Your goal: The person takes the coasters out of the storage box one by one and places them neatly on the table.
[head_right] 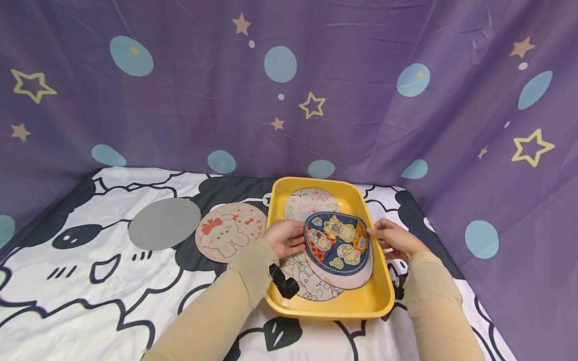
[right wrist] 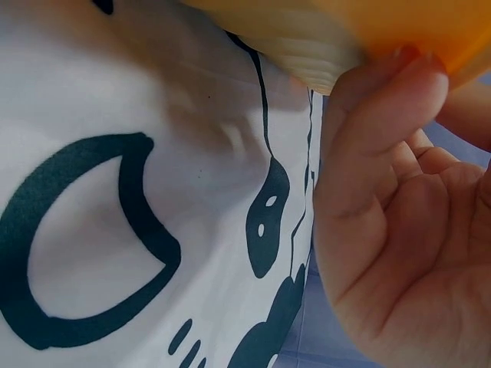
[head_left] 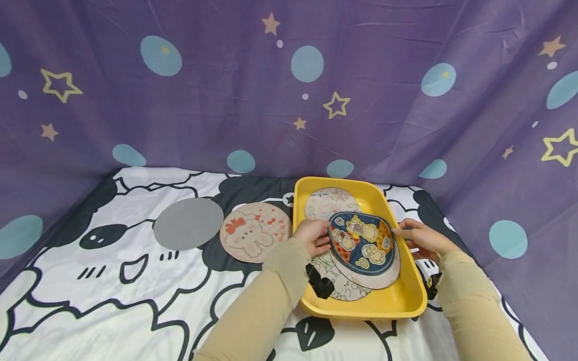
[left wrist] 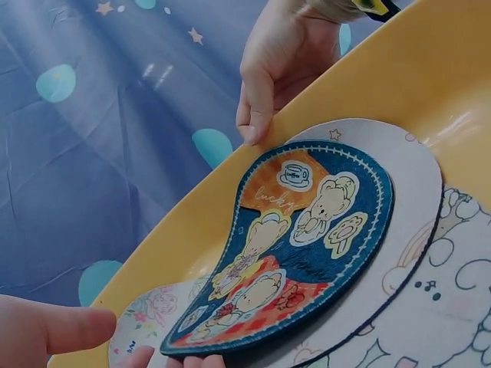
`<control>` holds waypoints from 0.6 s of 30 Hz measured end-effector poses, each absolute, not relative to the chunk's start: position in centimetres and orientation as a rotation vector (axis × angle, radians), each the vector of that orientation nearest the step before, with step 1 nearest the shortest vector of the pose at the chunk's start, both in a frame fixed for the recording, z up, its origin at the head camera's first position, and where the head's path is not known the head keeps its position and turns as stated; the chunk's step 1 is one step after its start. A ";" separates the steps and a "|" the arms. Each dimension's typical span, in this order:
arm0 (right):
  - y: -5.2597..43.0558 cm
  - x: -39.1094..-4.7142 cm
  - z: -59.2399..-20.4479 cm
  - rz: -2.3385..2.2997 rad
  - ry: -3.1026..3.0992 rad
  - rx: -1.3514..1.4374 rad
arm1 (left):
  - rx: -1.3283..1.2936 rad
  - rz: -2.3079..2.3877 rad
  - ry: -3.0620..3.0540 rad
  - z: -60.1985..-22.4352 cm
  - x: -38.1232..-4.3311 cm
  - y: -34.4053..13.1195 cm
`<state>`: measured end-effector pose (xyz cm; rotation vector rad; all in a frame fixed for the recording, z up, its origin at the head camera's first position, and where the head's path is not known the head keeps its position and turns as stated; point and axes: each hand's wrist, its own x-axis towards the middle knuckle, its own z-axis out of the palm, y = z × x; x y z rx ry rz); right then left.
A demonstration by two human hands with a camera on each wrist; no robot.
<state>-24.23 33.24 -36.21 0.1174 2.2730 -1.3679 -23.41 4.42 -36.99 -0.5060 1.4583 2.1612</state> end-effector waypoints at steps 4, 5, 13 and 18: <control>33.2 -24.3 -36.2 -1.366 2.274 0.116 | -0.495 2.132 1.498 -36.9 -23.3 4.4; 33.2 -24.3 -36.2 -1.365 2.275 0.116 | -0.488 2.127 1.504 -36.9 -23.3 4.4; 33.3 -24.4 -36.3 -1.366 2.265 0.126 | -0.483 2.131 1.545 -37.2 -23.4 4.5; 33.3 -24.4 -36.3 -1.354 2.270 0.133 | -0.436 2.142 1.575 -37.6 -23.6 4.5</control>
